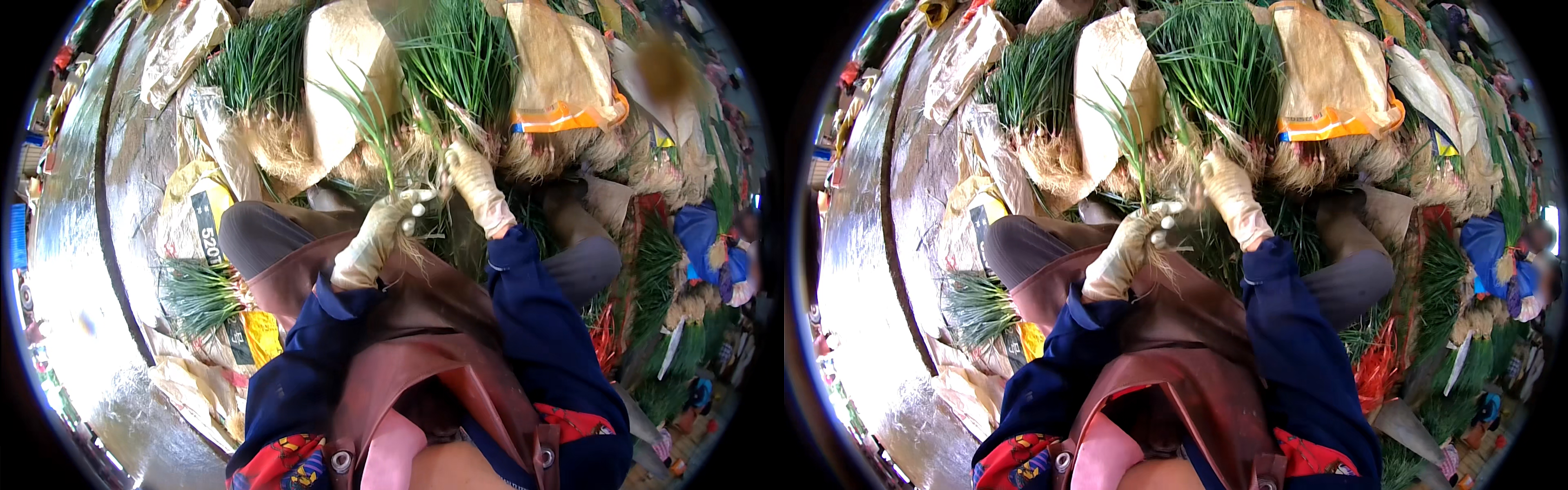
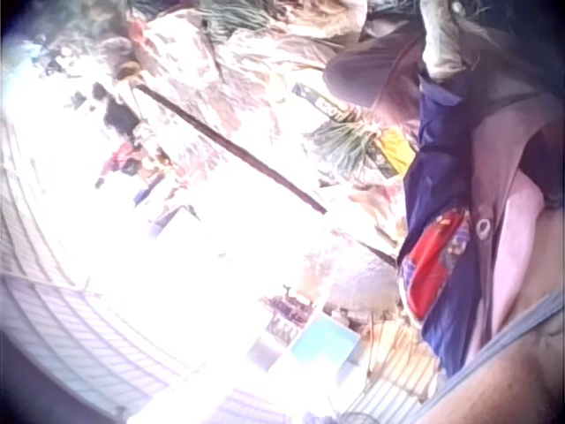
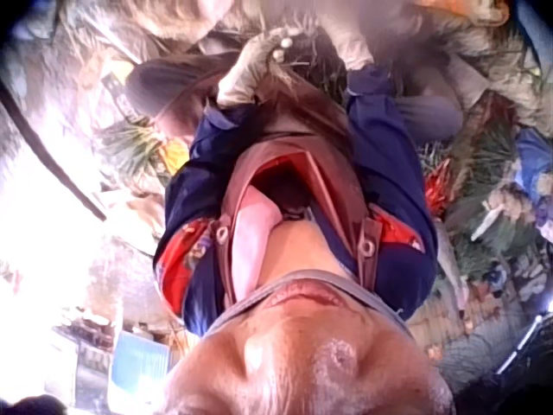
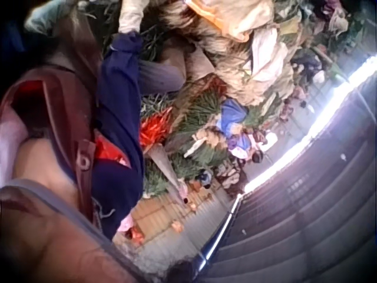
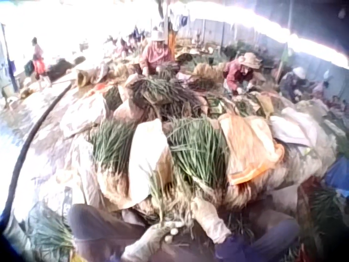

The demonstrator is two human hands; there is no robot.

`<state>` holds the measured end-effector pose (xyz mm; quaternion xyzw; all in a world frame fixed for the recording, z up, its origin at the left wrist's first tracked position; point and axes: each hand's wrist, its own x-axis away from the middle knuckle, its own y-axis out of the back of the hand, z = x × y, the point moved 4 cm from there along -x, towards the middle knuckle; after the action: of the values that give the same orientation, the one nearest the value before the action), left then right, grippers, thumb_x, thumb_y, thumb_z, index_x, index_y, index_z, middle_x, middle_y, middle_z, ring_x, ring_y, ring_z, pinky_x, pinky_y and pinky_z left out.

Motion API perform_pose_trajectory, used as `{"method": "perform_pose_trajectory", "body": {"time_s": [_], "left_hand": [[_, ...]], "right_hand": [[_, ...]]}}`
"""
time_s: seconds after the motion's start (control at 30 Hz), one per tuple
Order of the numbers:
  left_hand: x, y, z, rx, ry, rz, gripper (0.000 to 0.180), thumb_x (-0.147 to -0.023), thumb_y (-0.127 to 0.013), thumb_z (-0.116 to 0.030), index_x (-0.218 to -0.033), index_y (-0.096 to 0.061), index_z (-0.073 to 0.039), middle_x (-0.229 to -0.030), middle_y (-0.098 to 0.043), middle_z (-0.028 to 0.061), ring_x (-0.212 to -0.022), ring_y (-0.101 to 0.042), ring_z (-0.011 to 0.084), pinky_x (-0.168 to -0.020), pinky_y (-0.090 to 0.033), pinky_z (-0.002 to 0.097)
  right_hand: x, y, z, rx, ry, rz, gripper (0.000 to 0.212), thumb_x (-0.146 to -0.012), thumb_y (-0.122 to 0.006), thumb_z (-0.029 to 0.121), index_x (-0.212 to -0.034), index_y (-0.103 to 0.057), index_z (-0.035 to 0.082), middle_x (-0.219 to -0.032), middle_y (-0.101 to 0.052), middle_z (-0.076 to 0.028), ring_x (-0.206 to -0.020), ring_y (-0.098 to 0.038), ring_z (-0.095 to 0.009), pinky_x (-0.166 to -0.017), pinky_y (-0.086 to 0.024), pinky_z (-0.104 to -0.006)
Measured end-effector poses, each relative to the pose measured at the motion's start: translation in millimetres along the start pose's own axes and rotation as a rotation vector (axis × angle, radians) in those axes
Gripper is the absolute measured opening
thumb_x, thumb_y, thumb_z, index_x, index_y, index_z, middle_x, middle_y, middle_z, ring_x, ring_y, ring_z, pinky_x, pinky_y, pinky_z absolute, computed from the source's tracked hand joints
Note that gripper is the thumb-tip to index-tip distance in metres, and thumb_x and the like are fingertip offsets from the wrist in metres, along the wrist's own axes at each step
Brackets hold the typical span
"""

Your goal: The person sorts scallions by hand, picking them up from a pile on the floor and organizing them into bundles.

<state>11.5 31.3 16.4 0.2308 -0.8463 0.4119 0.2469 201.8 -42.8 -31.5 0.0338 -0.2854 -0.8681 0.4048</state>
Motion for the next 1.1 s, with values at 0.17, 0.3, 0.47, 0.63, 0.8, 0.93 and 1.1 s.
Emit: {"method": "perform_pose_trajectory", "body": {"time_s": [0.17,0.3,0.47,0.63,0.8,0.93,1.1], "left_hand": [[-12,5,-4,-0.098,-0.303,-0.014,0.036,-0.093,-0.054,-0.033,-0.114,-0.060,-0.003,-0.088,-0.064,0.0014,-0.062,-0.050,0.0060,-0.051,-0.041,0.0217],[-29,22,16,0.099,-0.188,-0.105,0.030,-0.092,-0.057,-0.026,-0.109,-0.060,-0.001,-0.086,-0.065,0.0041,-0.063,-0.055,0.0101,-0.055,-0.045,0.0231],[-31,34,31,0.088,-0.130,-0.062,0.018,-0.088,-0.062,-0.010,-0.101,-0.063,0.001,-0.082,-0.065,0.0063,-0.068,-0.061,0.0158,-0.060,-0.052,0.0261],[-1,14,17,-0.204,-0.119,-0.171,0.020,-0.086,-0.064,-0.013,-0.103,-0.063,-0.001,-0.083,-0.065,0.0032,-0.068,-0.058,0.0108,-0.059,-0.048,0.0235],[1,10,26,-0.287,-0.300,-0.181,0.020,-0.085,-0.066,-0.013,-0.103,-0.065,-0.005,-0.080,-0.063,-0.0012,-0.066,-0.052,0.0051,-0.062,-0.043,0.0186],[5,12,25,-0.282,-0.204,-0.097,0.021,-0.084,-0.067,-0.013,-0.103,-0.064,-0.005,-0.080,-0.063,-0.0003,-0.070,-0.055,0.0064,-0.063,-0.044,0.0204],[12,-14,-1,-0.177,-0.110,-0.018,0.020,-0.085,-0.066,-0.012,-0.103,-0.063,-0.003,-0.086,-0.064,0.0011,-0.074,-0.058,0.0080,-0.069,-0.049,0.0221]], "right_hand": [[25,-9,35,0.151,0.223,0.129,0.028,-0.090,-0.050,0.032,-0.100,-0.057,0.007,-0.088,-0.063,-0.017,-0.082,-0.061,-0.035,-0.074,-0.048,-0.0422],[40,-21,62,0.303,0.358,0.018,0.027,-0.090,-0.050,0.032,-0.093,-0.057,0.007,-0.079,-0.062,-0.015,-0.077,-0.061,-0.035,-0.069,-0.048,-0.0437],[28,-12,78,0.723,0.161,0.076,0.024,-0.090,-0.049,0.032,-0.083,-0.058,0.011,-0.074,-0.063,-0.010,-0.069,-0.061,-0.031,-0.062,-0.048,-0.0401],[-13,23,45,0.571,0.268,-0.168,0.019,-0.092,-0.048,0.026,-0.105,-0.060,0.019,-0.082,-0.066,-0.007,-0.069,-0.061,-0.030,-0.064,-0.049,-0.0389],[-25,3,79,0.616,0.493,0.142,0.030,-0.093,-0.049,0.027,-0.122,-0.055,0.032,-0.093,-0.067,-0.008,-0.075,-0.063,-0.027,-0.071,-0.050,-0.0344],[-59,13,51,0.071,0.244,0.118,0.020,-0.092,-0.050,0.019,-0.105,-0.061,0.007,-0.086,-0.066,-0.005,-0.062,-0.054,-0.012,-0.056,-0.046,-0.0235],[-38,71,39,-0.693,0.040,-0.088,0.020,-0.094,-0.050,0.015,-0.101,-0.065,0.004,-0.071,-0.061,0.001,-0.055,-0.049,-0.005,-0.052,-0.042,-0.0183]]}}
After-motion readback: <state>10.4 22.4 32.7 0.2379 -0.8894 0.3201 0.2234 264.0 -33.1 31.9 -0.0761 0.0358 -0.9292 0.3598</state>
